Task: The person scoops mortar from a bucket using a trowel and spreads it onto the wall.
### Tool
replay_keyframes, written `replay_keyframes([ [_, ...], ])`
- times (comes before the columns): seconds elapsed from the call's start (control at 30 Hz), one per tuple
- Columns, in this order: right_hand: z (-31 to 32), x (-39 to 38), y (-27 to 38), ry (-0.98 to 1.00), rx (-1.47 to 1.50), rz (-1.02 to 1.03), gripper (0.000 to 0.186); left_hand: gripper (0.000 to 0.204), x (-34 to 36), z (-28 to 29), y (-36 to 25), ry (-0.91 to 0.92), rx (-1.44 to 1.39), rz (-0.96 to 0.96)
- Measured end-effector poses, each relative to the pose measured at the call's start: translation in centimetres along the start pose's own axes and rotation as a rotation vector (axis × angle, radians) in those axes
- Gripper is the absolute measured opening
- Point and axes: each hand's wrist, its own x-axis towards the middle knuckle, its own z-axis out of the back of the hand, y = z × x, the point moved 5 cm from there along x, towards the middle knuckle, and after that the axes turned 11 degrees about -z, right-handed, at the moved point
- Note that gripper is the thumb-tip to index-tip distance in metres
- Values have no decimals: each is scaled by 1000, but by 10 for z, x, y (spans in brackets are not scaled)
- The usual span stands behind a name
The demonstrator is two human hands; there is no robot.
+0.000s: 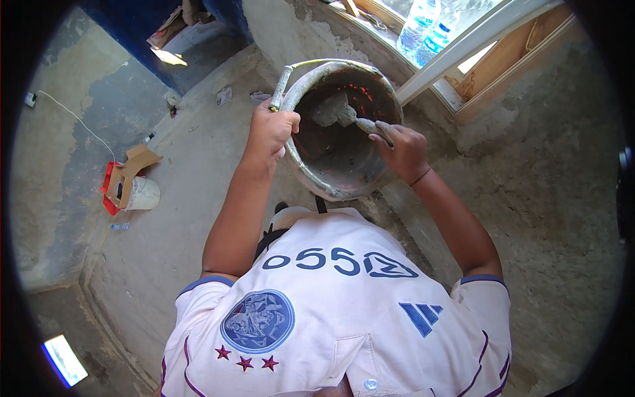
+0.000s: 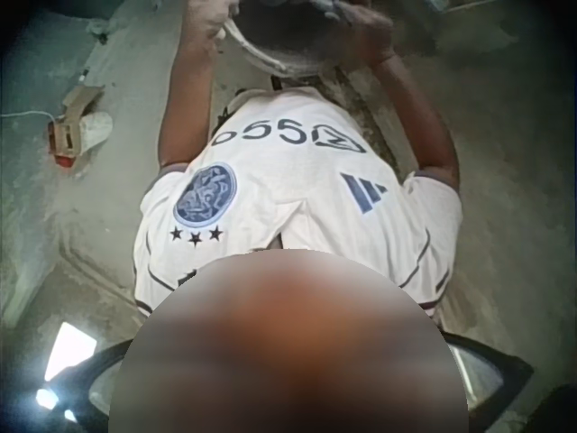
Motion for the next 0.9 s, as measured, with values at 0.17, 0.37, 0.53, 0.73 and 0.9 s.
replay_keyframes([
  [0.17,14,-9,-3,-37,65,42,24,32,9,7,18,-3,-11,35],
  [0.37,34,-36,-10,-116,202,-45,27,33,14,29,32,-26,-44,33],
  [0.53,27,-68,-16,-113,356,-270,32,26,20,62,78,-122,-46,133],
  [0.73,-51,-119,-26,410,1064,-894,31,26,48,64,132,-339,-63,161],
  [0.9,-128,-160,-39,513,1236,-1122,31,35,47,102,240,-492,-57,332],
])
